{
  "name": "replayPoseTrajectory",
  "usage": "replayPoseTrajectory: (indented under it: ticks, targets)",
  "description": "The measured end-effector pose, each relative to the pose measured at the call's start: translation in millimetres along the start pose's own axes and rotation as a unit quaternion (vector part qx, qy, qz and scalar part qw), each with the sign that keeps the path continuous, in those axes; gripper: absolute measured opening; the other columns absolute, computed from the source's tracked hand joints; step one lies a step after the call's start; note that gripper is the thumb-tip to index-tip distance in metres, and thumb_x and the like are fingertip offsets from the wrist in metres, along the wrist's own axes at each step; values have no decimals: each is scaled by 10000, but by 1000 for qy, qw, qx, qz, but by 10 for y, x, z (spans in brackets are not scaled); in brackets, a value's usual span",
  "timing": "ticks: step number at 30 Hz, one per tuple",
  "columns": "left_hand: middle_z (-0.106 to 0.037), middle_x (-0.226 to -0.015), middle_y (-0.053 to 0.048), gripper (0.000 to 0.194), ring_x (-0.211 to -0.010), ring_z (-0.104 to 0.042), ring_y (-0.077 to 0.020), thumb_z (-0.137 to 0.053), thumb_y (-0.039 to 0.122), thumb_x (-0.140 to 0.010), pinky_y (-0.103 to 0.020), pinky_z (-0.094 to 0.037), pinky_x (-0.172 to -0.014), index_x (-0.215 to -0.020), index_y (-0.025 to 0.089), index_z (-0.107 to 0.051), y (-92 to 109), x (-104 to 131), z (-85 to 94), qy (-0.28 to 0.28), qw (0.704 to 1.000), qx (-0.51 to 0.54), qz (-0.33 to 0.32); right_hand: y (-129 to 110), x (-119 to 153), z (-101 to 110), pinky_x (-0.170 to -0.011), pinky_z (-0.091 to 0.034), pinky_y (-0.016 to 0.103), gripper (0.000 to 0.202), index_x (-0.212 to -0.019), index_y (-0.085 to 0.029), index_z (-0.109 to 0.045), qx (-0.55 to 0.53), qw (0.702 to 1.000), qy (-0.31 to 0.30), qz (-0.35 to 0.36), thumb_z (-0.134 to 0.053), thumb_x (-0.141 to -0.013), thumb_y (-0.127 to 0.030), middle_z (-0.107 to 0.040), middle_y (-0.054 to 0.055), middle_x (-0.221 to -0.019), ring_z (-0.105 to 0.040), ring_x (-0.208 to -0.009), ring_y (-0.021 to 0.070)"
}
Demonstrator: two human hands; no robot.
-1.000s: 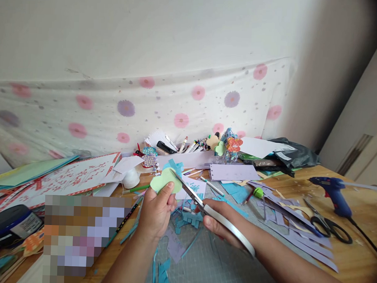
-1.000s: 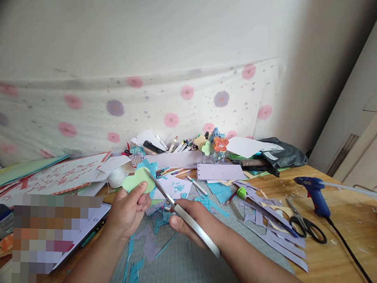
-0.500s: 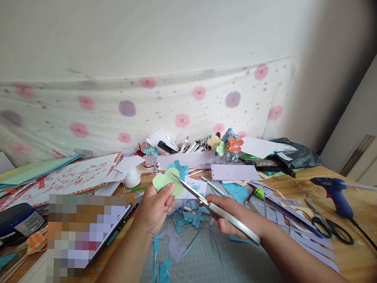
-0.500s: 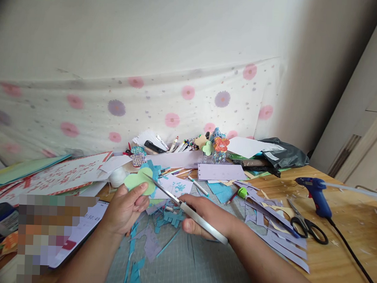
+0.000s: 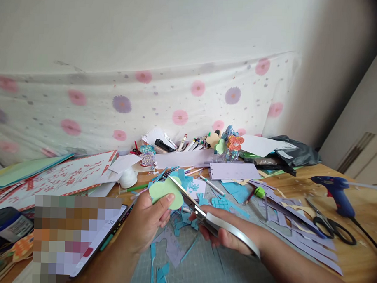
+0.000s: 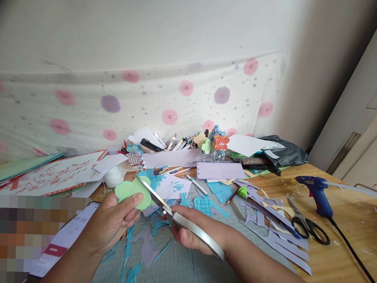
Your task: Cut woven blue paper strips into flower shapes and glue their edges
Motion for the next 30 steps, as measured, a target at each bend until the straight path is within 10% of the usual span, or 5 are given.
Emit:
replayPoseTrajectory:
  ticks: [30]
  targets:
    - [-317,-417,91,342,-380,-249,-47,-734,372,-657,-187,-236,-389,-565,189,-459,-54,86,23,53,998,32,28,-248,-45,-53,-663,-396,258,636,-1133,-169,-499,46,999,8,-28,-327,-850,-712,-458,33,-853,-409,-714,142]
Point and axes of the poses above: each hand's wrist, its own x-axis away from the middle knuckle, its own z-axis out of the back of the hand, y = z × x, the point moved 5 cm from there along -x, towards the middle knuckle
